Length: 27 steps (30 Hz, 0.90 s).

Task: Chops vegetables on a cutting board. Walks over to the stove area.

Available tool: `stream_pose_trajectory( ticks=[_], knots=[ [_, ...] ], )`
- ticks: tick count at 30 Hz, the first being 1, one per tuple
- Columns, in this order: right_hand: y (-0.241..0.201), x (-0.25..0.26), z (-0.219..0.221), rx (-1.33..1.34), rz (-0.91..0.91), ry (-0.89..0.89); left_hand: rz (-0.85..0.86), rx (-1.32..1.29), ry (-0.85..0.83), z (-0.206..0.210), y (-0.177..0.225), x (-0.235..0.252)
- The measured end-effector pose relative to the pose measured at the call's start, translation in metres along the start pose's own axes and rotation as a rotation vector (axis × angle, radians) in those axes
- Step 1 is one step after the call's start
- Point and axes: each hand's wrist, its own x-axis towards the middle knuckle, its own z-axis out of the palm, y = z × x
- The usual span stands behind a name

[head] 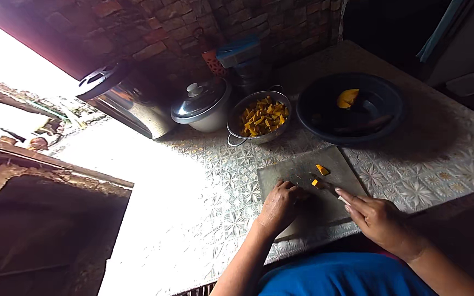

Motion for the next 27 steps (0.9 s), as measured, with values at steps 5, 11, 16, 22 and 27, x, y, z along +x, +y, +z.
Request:
stream_pose_trajectory(
  ticks=[5,11,16,22,27],
  knots=[
    [-0.003,0.008,0.006,-0.114,-0.005,-0.087,-0.027,-0.120,0.028,0.000,0.006,0.003],
    [-0.006,0.019,0.009,-0.062,0.045,-0.058,-0.071,-0.073,0.253,0.020,0.016,0.016],
    [0.000,0.018,0.000,-0.097,-0.016,-0.030,-0.087,-0.073,0.266,0.028,0.018,0.025],
    [0.010,0.020,-0.006,-0.156,-0.117,-0.102,-0.083,-0.009,0.230,0.033,0.016,0.037],
    [0.014,0.024,-0.005,-0.168,-0.167,-0.146,-0.056,0.010,0.260,0.036,0.013,0.039]
  ],
)
